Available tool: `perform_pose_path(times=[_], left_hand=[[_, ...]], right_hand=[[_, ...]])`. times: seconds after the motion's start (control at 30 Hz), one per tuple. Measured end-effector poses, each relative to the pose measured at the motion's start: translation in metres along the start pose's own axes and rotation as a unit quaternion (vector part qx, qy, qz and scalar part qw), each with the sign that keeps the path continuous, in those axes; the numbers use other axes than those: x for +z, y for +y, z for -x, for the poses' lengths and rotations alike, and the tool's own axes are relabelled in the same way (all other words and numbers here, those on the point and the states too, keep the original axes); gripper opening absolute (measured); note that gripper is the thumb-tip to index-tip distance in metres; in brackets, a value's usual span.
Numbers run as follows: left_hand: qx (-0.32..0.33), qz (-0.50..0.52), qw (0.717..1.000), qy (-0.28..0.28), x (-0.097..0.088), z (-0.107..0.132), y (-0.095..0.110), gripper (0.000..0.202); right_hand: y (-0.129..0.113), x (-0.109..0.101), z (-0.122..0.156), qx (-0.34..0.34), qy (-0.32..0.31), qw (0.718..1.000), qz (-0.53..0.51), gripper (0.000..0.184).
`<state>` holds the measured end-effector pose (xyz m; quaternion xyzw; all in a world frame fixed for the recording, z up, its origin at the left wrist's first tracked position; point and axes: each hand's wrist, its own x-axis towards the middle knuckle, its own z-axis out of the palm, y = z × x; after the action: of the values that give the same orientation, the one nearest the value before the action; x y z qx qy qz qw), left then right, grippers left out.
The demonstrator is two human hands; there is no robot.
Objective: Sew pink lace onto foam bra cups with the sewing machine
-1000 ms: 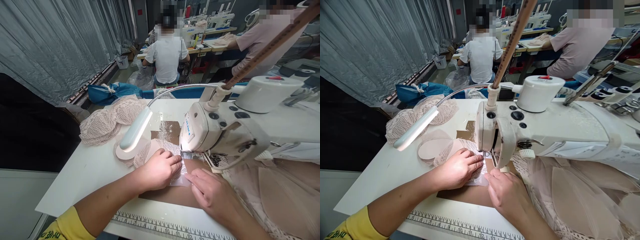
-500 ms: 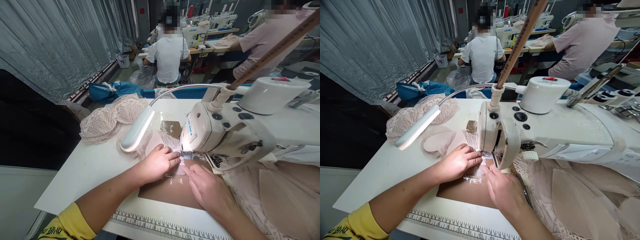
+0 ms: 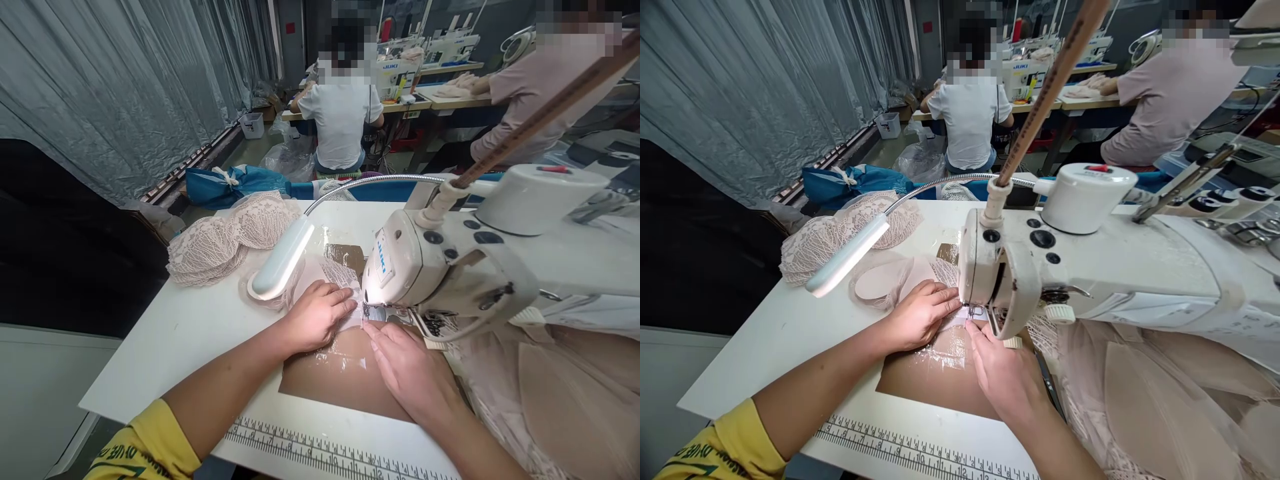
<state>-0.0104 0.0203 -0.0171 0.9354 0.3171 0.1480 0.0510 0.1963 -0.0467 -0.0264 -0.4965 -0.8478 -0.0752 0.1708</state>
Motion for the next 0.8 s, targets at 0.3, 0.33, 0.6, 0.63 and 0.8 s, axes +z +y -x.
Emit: perform_pose_path(times=[0.3, 0.33, 0.6, 0.63, 0.8], left_hand=[[-0.036, 0.034, 0.998, 0.031, -0.007, 0.004, 0.003, 0.044], [-0.039, 0.034, 0.998, 0.038, -0.007, 0.005, 0.003, 0.044], [-0.126, 0.088, 0.985, 0.078, -0.003, 0.009, -0.004, 0.026], [-0.139, 0.096, 0.982, 0.079, -0.005, 0.01, -0.005, 0.024], [-0.074, 0.179, 0.981, -0.006, -0.024, 0.025, 0.01, 0.015]], right_hand=[[0.006, -0.012, 0.0, 0.04, -0.045, 0.993, -0.103, 0.035], [0.008, -0.015, 0.001, 0.054, -0.053, 0.991, -0.114, 0.035], [0.039, -0.036, 0.036, 0.033, -0.061, 0.995, 0.066, 0.029], [0.042, -0.036, 0.043, 0.027, -0.063, 0.994, 0.08, 0.027], [0.048, -0.03, 0.067, -0.029, -0.062, 0.994, 0.082, 0.031]])
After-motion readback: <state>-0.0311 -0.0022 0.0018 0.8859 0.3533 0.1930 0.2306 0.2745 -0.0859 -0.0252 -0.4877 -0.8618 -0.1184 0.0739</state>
